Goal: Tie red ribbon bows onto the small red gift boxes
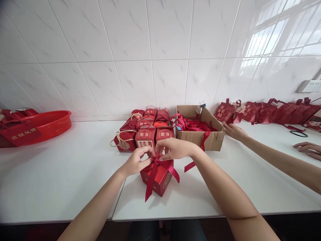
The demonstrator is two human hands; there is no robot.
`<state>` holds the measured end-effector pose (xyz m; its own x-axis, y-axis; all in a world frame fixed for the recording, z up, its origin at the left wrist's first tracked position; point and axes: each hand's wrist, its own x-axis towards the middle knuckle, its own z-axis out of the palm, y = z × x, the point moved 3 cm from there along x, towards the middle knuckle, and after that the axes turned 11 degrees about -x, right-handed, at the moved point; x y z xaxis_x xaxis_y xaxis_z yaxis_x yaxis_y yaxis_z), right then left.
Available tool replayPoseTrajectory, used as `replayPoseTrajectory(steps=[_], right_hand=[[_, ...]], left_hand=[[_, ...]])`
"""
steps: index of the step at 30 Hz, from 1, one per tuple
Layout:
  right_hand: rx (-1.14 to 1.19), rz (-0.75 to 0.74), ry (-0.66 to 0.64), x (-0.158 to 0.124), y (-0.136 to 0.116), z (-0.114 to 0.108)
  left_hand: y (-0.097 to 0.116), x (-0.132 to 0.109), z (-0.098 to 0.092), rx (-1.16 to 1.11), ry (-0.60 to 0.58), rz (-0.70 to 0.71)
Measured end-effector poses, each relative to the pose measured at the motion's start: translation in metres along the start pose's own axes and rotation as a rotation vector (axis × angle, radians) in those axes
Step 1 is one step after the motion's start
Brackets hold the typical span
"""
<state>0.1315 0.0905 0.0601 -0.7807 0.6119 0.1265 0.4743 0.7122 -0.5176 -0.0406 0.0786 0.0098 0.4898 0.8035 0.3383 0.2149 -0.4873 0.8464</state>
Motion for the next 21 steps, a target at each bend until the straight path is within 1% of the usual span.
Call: replayPoseTrajectory(steps=[2,3,5,9,14,17,21], right_hand=[[0.039,0.002,0.032,0.0014,0.0029,0.0008],[0.06,-0.005,0.027,0.0012,0.0039,0.0014],[0.077,-0.037,-0.017,0.0002,0.0047,0.0028],[-0.012,-0.096,-0.112,-0.0014,0.0055,0.0038],[-0.044,-0.113,-0.184,-0.0014,0.0089,0.0042],[-0.085,-0.142,-0.243,-0.0035,0.0085,0.0035],[-0.153,-0.122,-0.335,-0.0085,0.0084,0.0007]], left_hand=[[-0.0003,-0.0002,-0.0005,-0.001,0.006,-0.008],[-0.0001,-0.0002,-0.0006,0.001,0.006,-0.007],[0.0008,0.0,-0.0006,0.006,0.003,-0.006],[0.0022,0.0009,-0.0001,-0.016,-0.024,-0.02],[0.0014,0.0014,-0.0018,0.004,-0.01,-0.006],[0.0001,0.0009,-0.0023,0.016,-0.027,-0.012],[-0.0003,-0.0001,-0.0035,0.046,-0.038,-0.014]])
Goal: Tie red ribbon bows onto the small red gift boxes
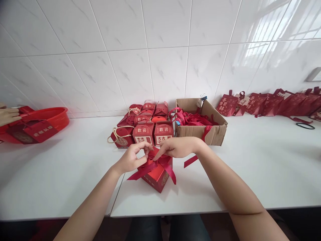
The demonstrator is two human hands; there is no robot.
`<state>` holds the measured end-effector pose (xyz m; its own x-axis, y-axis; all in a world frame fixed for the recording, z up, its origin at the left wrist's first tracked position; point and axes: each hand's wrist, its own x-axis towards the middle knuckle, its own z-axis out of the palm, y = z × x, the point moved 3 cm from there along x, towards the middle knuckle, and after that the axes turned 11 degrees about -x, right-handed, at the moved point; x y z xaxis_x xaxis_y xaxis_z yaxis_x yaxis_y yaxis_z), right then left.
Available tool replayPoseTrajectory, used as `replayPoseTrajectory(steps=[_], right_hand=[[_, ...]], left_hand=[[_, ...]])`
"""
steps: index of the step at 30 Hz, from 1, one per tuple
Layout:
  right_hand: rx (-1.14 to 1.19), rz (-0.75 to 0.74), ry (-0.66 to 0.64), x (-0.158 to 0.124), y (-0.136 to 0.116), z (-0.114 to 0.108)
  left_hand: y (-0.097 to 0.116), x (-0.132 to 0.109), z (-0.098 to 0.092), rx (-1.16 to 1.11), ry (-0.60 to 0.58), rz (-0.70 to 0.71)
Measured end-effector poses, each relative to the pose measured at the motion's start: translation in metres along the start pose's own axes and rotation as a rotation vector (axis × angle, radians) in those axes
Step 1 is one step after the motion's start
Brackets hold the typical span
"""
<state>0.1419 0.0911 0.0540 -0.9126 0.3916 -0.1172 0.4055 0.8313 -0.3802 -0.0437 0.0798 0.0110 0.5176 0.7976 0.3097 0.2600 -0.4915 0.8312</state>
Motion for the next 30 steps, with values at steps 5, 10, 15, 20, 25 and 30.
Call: replayPoseTrajectory(steps=[5,10,15,20,25,30], right_hand=[[0.098,-0.032,-0.014,-0.003,0.002,0.0],[0.152,0.102,0.128,-0.003,0.009,-0.005],[0.14,0.133,0.049,-0.004,0.007,-0.005],[0.087,0.232,0.087,-0.003,0.01,-0.004],[0.034,0.244,0.051,-0.002,0.013,-0.002],[0.046,0.189,0.08,-0.002,0.011,-0.004]], left_hand=[[0.001,0.0,-0.001,0.057,-0.006,0.031],[0.003,0.001,0.001,0.029,-0.021,0.07],[0.004,0.0,0.004,0.039,-0.058,0.097],[0.004,0.001,0.005,0.074,-0.055,0.096],[0.004,0.0,0.006,0.095,-0.095,0.101],[0.006,-0.001,0.008,0.171,-0.121,0.11]])
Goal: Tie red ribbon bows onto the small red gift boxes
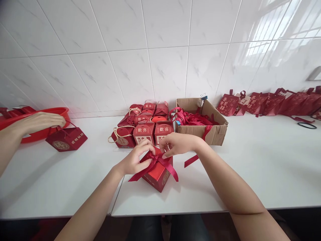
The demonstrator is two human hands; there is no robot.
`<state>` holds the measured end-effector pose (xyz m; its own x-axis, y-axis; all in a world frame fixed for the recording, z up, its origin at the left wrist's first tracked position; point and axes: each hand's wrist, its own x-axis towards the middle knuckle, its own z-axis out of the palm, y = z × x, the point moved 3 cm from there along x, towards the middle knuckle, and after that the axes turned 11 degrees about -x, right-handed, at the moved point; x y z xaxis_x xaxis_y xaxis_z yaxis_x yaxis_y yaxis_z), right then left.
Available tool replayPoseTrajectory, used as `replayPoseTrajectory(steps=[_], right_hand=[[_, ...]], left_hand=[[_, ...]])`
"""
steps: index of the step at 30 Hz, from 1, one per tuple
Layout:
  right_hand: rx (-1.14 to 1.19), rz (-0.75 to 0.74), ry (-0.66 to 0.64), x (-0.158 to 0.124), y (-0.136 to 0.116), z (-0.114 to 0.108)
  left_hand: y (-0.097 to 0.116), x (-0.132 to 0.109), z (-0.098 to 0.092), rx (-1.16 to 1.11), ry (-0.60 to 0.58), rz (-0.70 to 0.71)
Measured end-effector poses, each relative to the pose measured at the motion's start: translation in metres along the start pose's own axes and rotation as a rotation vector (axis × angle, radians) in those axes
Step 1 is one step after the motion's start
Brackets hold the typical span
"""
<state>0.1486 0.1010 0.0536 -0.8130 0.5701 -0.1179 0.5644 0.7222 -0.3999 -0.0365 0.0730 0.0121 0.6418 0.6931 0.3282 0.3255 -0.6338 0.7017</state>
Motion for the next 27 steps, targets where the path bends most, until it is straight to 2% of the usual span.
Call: replayPoseTrajectory(steps=[5,13,18,22,27], right_hand=[[-0.014,0.014,-0.022,0.0005,0.0023,0.0015],[-0.025,0.058,-0.016,0.0022,0.0026,0.0019],[-0.034,0.021,-0.031,0.0024,0.0017,0.003],[-0.057,0.071,-0.063,0.0021,0.0026,0.0042],[-0.059,0.132,-0.036,0.0023,0.0037,0.0042]], left_hand=[[-0.0001,0.0007,-0.0022,0.022,0.046,0.012],[-0.002,0.002,-0.0032,-0.096,0.028,-0.071],[0.0009,0.0017,-0.0018,-0.088,-0.025,-0.03],[0.0006,0.0024,-0.0005,-0.058,-0.05,-0.042],[-0.0004,0.0021,-0.0014,-0.073,-0.011,-0.051]])
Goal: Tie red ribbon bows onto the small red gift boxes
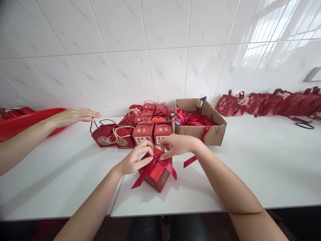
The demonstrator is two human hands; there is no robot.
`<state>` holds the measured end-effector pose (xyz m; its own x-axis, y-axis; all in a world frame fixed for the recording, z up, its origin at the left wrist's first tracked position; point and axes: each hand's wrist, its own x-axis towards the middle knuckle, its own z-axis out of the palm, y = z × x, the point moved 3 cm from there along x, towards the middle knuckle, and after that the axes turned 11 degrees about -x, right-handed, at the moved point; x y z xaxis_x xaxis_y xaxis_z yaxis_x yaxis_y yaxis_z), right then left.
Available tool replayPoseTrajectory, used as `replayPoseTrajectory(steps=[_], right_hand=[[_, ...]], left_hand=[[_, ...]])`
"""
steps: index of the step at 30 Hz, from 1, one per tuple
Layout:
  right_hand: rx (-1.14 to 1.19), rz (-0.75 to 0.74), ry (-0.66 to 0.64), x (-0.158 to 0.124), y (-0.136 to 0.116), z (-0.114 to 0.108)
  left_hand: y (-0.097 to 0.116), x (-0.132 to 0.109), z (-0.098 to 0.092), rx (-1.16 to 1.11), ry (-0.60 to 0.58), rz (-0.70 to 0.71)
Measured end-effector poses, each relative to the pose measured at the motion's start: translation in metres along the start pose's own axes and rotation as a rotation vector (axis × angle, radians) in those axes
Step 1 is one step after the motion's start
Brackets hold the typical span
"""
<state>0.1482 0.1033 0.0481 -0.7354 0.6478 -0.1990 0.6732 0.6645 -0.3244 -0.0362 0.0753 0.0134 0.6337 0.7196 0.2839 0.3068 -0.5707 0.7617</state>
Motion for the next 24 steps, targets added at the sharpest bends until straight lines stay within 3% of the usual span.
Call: replayPoseTrajectory(steps=[7,15,24], right_hand=[[0.026,0.029,-0.003,0.0013,0.0007,0.0015],[0.066,-0.081,0.061,0.0015,-0.0058,0.0],[0.007,0.021,0.005,0.0029,0.0012,0.0036]], left_hand=[[0.0006,0.0006,0.0004,-0.019,0.032,-0.008],[0.0,0.0005,0.0021,-0.004,0.04,-0.011],[0.0012,0.0014,0.0024,-0.028,0.055,-0.04]])
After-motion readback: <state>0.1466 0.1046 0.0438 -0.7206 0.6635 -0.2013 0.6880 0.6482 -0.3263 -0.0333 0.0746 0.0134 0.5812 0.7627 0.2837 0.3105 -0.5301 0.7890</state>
